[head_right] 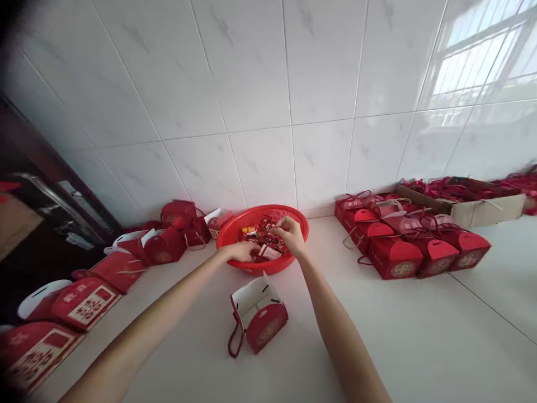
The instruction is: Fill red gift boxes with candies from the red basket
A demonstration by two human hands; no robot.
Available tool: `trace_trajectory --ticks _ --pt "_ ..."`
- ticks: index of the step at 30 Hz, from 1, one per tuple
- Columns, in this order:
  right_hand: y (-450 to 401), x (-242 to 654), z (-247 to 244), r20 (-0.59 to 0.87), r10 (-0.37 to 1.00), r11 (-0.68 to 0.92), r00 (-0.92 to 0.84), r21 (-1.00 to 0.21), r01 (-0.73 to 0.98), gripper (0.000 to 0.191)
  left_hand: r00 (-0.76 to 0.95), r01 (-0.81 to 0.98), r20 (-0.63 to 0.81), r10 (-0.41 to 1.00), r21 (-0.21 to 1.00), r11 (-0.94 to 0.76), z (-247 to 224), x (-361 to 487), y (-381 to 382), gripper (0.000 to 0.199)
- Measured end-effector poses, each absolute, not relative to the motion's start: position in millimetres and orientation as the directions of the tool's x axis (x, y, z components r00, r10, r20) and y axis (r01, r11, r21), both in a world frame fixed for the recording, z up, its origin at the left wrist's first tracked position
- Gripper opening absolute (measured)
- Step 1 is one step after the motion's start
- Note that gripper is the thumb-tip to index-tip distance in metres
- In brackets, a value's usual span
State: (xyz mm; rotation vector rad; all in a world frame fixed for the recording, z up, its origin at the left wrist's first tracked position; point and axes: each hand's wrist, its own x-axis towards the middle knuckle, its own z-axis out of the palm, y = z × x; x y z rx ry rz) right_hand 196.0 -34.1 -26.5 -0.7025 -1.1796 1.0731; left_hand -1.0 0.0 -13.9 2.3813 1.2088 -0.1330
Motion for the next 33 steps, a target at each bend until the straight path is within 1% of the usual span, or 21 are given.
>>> trace_trajectory --ticks 3,5,8,11,13,16,18,23,25,27,30,33 --pt "-36.2 196.4 -25.6 0.347 0.938 0.331 -0.008 -0.902 -0.278 0.027 0.586 0.797 -0.303 0.751 0.384 -0.466 -17.7 5.3 1.1 0.031" --pt "-37.9 196.5 -24.2 0.329 0.944 0.324 0.027 -0.906 -0.274 0.028 0.583 0.788 -0.288 0.76 0.428 -0.442 -16.7 7.8 0.1 0.024" --pt "-39.3 196.3 -21.7 0.305 0.948 0.32 0.095 -0.903 -0.286 0.026 0.573 0.748 -0.2 0.795 0.525 -0.406 -11.5 6.2 -3.2 0.02" --pt "-38.8 196.2 -19.5 0.296 0.949 0.314 0.106 -0.899 -0.304 0.027 0.526 0.693 -0.077 0.847 0.616 -0.374 -6.0 1.7 -6.5 0.028" --pt "-38.0 196.7 -18.6 0.292 0.953 0.302 0.078 -0.902 -0.308 0.029 0.455 0.613 0.018 0.89 0.718 -0.328 -3.6 0.4 -8.9 0.033" --pt "-37.8 198.7 -17.7 0.282 0.959 0.271 0.009 -0.912 -0.307 0.034 0.308 0.38 0.127 0.943 0.892 -0.244 -1.1 3.8 -14.7 0.034" --pt "-38.9 200.7 -17.0 0.275 0.961 0.249 -0.043 -0.919 -0.305 0.037 0.251 0.244 0.159 0.955 0.944 -0.221 0.7 9.3 -19.7 0.035" --pt "-44.4 203.4 -14.6 0.261 0.946 0.216 -0.193 -0.949 -0.228 0.037 0.184 0.063 0.196 0.963 0.976 -0.21 5.6 26.1 -26.8 0.041" --pt "-46.1 203.1 -14.0 0.263 0.94 0.214 -0.219 -0.951 -0.222 0.037 0.167 0.031 0.194 0.967 0.979 -0.202 6.4 30.3 -26.2 0.039" --pt "-46.7 202.3 -13.8 0.271 0.939 0.214 -0.21 -0.943 -0.256 0.036 0.165 0.03 0.183 0.969 0.981 -0.19 5.8 31.1 -24.3 0.035" --pt "-45.2 201.3 -14.1 0.267 0.953 0.204 -0.145 -0.916 -0.346 0.035 0.179 0.108 0.155 0.971 0.978 -0.176 1.7 24.1 -20.3 0.028" --pt "-42.1 200.6 -15.1 0.239 0.97 0.203 -0.038 -0.89 -0.409 0.038 0.2 0.331 0.19 0.961 0.91 -0.248 -4.2 10.3 -15.2 0.019"
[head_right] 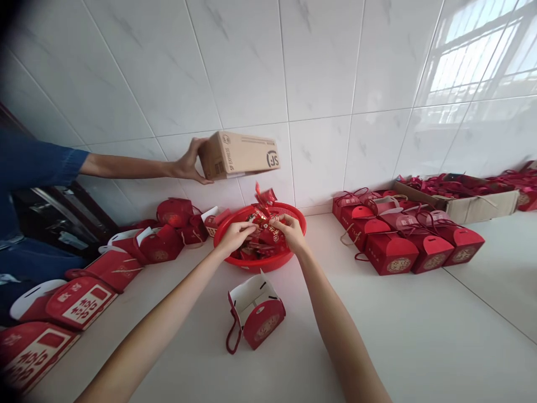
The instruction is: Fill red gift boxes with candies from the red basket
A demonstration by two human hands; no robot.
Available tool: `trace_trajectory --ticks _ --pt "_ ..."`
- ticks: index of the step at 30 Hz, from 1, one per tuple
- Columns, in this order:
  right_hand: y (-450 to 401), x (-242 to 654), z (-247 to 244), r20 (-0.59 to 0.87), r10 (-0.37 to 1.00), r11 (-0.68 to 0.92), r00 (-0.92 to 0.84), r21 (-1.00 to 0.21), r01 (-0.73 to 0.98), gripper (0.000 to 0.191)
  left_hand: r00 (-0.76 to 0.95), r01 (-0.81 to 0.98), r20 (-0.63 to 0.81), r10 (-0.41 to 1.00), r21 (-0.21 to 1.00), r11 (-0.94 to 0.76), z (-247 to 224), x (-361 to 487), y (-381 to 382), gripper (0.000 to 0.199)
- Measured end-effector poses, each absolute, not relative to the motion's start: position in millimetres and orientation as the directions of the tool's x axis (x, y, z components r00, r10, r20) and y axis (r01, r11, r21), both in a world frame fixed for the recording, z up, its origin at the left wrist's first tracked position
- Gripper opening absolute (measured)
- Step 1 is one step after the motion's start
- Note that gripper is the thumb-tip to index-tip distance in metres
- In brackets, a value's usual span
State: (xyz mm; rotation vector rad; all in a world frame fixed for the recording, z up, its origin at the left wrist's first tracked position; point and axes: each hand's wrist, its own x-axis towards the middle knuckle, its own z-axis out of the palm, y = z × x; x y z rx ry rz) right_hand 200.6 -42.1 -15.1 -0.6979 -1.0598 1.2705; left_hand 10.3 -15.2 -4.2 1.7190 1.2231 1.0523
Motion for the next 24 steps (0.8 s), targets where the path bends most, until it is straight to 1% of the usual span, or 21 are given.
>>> trace_trajectory --ticks 2,5,8,10,12,14,17,18,20,22,24 --pt "-40.1 200.1 -15.9 0.228 0.974 0.207 0.005 -0.876 -0.435 0.039 0.21 0.45 0.216 0.954 0.845 -0.29 -7.6 1.5 -12.1 0.014" --pt "-38.2 199.0 -17.1 0.215 0.976 0.209 0.042 -0.858 -0.469 0.04 0.233 0.495 0.206 0.95 0.816 -0.298 -9.7 -5.6 -10.7 0.013" --pt "-37.2 198.3 -17.9 0.194 0.975 0.224 0.113 -0.833 -0.505 0.04 0.329 0.517 0.207 0.921 0.777 -0.359 -7.8 -3.4 -14.1 0.03" --pt "-36.3 198.3 -18.5 0.188 0.969 0.245 0.16 -0.811 -0.531 0.039 0.409 0.551 0.226 0.884 0.711 -0.437 -5.3 2.1 -17.7 0.04" --pt "-35.1 198.6 -19.4 0.192 0.962 0.269 0.196 -0.8 -0.536 0.038 0.468 0.578 0.231 0.853 0.65 -0.494 -3.0 9.4 -20.7 0.045" --pt "-33.8 199.0 -20.3 0.199 0.954 0.288 0.224 -0.811 -0.509 0.039 0.517 0.588 0.215 0.828 0.614 -0.527 -1.8 16.9 -22.4 0.054" --pt "-32.5 199.2 -20.9 0.203 0.944 0.307 0.259 -0.827 -0.47 0.04 0.594 0.623 0.151 0.791 0.535 -0.57 -2.4 25.9 -23.7 0.068" --pt "-32.3 199.1 -20.7 0.202 0.942 0.31 0.267 -0.827 -0.468 0.041 0.602 0.646 0.125 0.788 0.505 -0.573 -2.9 28.1 -24.2 0.069" --pt "-32.4 198.7 -20.1 0.197 0.94 0.314 0.28 -0.823 -0.474 0.04 0.592 0.691 0.095 0.801 0.452 -0.564 -3.8 31.7 -25.8 0.063" --pt "-32.8 198.1 -19.4 0.186 0.941 0.31 0.284 -0.813 -0.494 0.038 0.579 0.716 0.1 0.809 0.413 -0.563 -4.0 34.2 -27.5 0.053" --pt "-33.1 197.5 -18.8 0.169 0.944 0.302 0.284 -0.793 -0.529 0.036 0.571 0.709 0.131 0.81 0.418 -0.568 -3.8 34.9 -28.2 0.038"
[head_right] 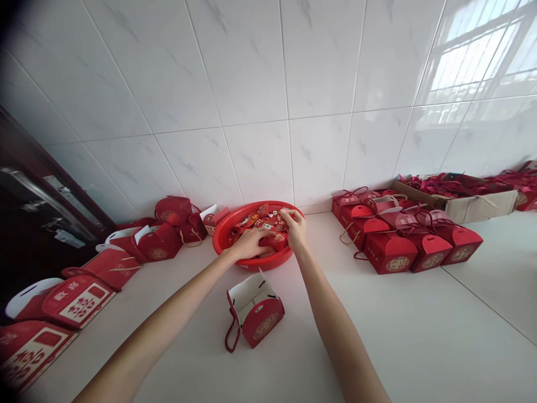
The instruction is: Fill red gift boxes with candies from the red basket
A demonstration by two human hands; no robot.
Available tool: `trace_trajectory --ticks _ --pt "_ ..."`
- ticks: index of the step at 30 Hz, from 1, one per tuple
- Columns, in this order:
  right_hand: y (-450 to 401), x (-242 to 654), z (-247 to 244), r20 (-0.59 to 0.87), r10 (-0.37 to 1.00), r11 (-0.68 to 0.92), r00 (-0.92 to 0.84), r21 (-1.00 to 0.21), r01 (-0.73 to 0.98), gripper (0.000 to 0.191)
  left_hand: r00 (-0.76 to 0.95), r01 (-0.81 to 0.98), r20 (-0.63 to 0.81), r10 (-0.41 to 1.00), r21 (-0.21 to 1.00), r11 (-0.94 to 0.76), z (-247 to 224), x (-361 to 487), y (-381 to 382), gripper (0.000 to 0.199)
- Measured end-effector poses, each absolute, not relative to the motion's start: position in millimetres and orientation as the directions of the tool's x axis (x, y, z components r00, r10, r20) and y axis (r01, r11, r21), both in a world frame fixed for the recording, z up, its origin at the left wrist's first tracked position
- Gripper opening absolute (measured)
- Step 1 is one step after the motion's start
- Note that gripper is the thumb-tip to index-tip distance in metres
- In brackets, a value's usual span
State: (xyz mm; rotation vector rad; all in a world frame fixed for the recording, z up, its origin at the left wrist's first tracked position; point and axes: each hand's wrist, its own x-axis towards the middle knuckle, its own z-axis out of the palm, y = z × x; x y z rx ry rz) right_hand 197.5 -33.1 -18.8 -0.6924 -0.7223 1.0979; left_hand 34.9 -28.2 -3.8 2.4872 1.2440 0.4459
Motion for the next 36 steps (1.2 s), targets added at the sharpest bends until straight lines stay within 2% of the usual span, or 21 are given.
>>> trace_trajectory --ticks 2,4,6,8,13,17,24,30,36 --pt "-33.1 197.1 -18.6 0.158 0.945 0.297 0.285 -0.779 -0.552 0.036 0.533 0.671 0.195 0.824 0.496 -0.552 -3.9 33.1 -26.7 0.026" --pt "-32.9 196.9 -18.8 0.161 0.944 0.3 0.289 -0.786 -0.541 0.037 0.407 0.611 0.241 0.881 0.646 -0.458 -4.4 28.2 -22.8 0.023" --pt "-32.9 196.8 -19.1 0.172 0.94 0.306 0.296 -0.809 -0.502 0.037 0.264 0.539 0.213 0.941 0.776 -0.327 -5.4 20.8 -17.7 0.029" --pt "-33.1 196.7 -19.3 0.187 0.936 0.313 0.299 -0.831 -0.461 0.038 0.189 0.491 0.143 0.971 0.843 -0.22 -6.7 12.2 -12.9 0.036" --pt "-34.6 195.7 -19.1 0.225 0.923 0.338 0.311 -0.861 -0.381 0.039 0.168 0.431 0.033 0.985 0.896 -0.104 -11.3 -3.0 -4.7 0.043" --pt "-35.8 194.6 -19.1 0.248 0.915 0.347 0.317 -0.885 -0.31 0.04 0.151 0.367 0.005 0.988 0.928 -0.061 -14.0 -5.1 -1.4 0.04" --pt "-39.0 192.6 -18.4 0.286 0.906 0.348 0.313 -0.924 -0.161 0.035 0.149 0.208 0.033 0.988 0.976 -0.064 -11.1 -6.2 -4.8 0.034" --pt "-37.0 191.8 -25.0 0.355 0.883 0.364 0.309 -0.931 0.029 0.031 0.14 0.159 0.058 0.988 0.984 -0.08 -11.2 -8.1 -5.6 0.039" --pt "-35.8 191.2 -27.8 0.326 0.897 0.339 0.299 -0.941 0.008 0.025 0.16 0.138 0.064 0.985 0.987 -0.086 -9.4 -7.8 -7.1 0.04"
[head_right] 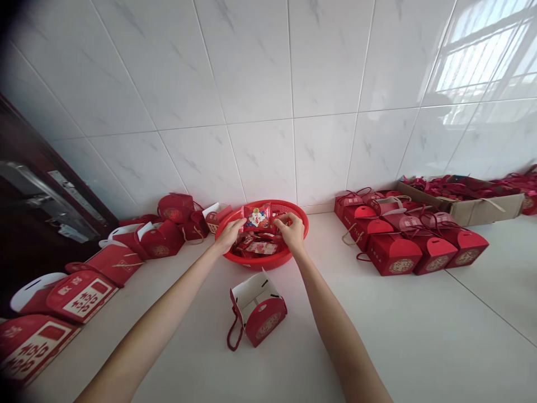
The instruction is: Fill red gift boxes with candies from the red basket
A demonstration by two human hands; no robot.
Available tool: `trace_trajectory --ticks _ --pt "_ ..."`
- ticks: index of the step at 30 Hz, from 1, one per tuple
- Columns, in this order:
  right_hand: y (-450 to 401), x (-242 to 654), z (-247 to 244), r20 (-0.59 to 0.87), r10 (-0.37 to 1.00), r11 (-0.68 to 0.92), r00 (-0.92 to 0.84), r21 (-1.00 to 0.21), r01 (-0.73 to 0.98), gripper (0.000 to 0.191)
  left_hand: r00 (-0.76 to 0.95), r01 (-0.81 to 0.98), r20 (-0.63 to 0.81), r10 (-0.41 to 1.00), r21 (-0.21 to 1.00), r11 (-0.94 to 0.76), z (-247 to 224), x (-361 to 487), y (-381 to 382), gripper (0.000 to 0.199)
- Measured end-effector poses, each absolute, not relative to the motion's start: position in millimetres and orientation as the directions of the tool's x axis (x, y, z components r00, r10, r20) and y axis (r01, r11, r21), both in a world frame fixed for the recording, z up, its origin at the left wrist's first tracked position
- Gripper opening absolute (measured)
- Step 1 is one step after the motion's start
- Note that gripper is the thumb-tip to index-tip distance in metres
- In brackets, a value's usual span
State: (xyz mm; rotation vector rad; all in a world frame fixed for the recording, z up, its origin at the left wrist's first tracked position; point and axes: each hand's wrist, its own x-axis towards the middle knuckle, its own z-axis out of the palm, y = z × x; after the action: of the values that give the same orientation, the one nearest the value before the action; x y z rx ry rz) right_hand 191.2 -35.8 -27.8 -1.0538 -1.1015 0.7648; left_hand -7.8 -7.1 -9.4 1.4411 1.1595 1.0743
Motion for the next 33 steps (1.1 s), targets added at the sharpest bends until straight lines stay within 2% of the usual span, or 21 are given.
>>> trace_trajectory --ticks 4,7,11,13,16,19,21,23,27,30,33 --pt "-35.9 192.2 -25.7 0.341 0.892 0.346 0.295 -0.938 0.039 0.025 0.203 0.126 0.067 0.977 0.988 -0.094 -10.0 -6.2 -10.0 0.044" --pt "-36.1 193.6 -24.8 0.348 0.907 0.35 0.239 -0.936 0.035 0.029 0.261 0.151 0.122 0.958 0.975 -0.165 -11.4 -5.0 -10.9 0.046" --pt "-35.3 194.8 -26.7 0.38 0.897 0.377 0.227 -0.924 0.056 0.027 0.312 0.337 0.15 0.938 0.906 -0.257 -5.9 -12.0 -9.3 0.04" --pt "-34.1 194.8 -28.3 0.379 0.882 0.371 0.282 -0.925 0.081 0.024 0.315 0.483 0.134 0.94 0.829 -0.281 0.4 -20.1 -8.8 0.036" --pt "-32.4 194.5 -29.6 0.364 0.874 0.349 0.322 -0.931 0.105 0.024 0.339 0.698 0.089 0.937 0.643 -0.314 7.7 -32.1 -11.1 0.05" --pt "-32.5 193.9 -29.1 0.365 0.875 0.338 0.317 -0.931 0.138 0.025 0.369 0.789 0.039 0.929 0.515 -0.335 7.8 -37.3 -16.4 0.053" --pt "-33.4 193.6 -28.5 0.368 0.876 0.336 0.312 -0.929 0.153 0.024 0.376 0.766 0.023 0.926 0.554 -0.325 6.2 -36.8 -20.0 0.041" --pt "-34.1 193.4 -28.5 0.382 0.865 0.35 0.327 -0.924 0.155 0.022 0.386 0.672 0.042 0.922 0.672 -0.312 6.5 -35.1 -23.5 0.035" --pt "-33.0 193.2 -28.7 0.388 0.825 0.388 0.411 -0.917 0.087 0.022 0.379 0.385 0.155 0.912 0.87 -0.308 14.5 -30.6 -32.7 0.039" --pt "-32.1 191.4 -23.1 0.277 0.878 0.372 0.39 -0.908 -0.193 0.016 0.38 0.236 0.199 0.903 0.923 -0.303 20.4 -25.3 -41.6 0.045" --pt "-34.8 186.2 -11.7 0.171 0.97 0.241 0.174 -0.778 -0.58 0.017 0.342 0.158 0.223 0.913 0.944 -0.289 21.7 -17.6 -47.7 0.05"
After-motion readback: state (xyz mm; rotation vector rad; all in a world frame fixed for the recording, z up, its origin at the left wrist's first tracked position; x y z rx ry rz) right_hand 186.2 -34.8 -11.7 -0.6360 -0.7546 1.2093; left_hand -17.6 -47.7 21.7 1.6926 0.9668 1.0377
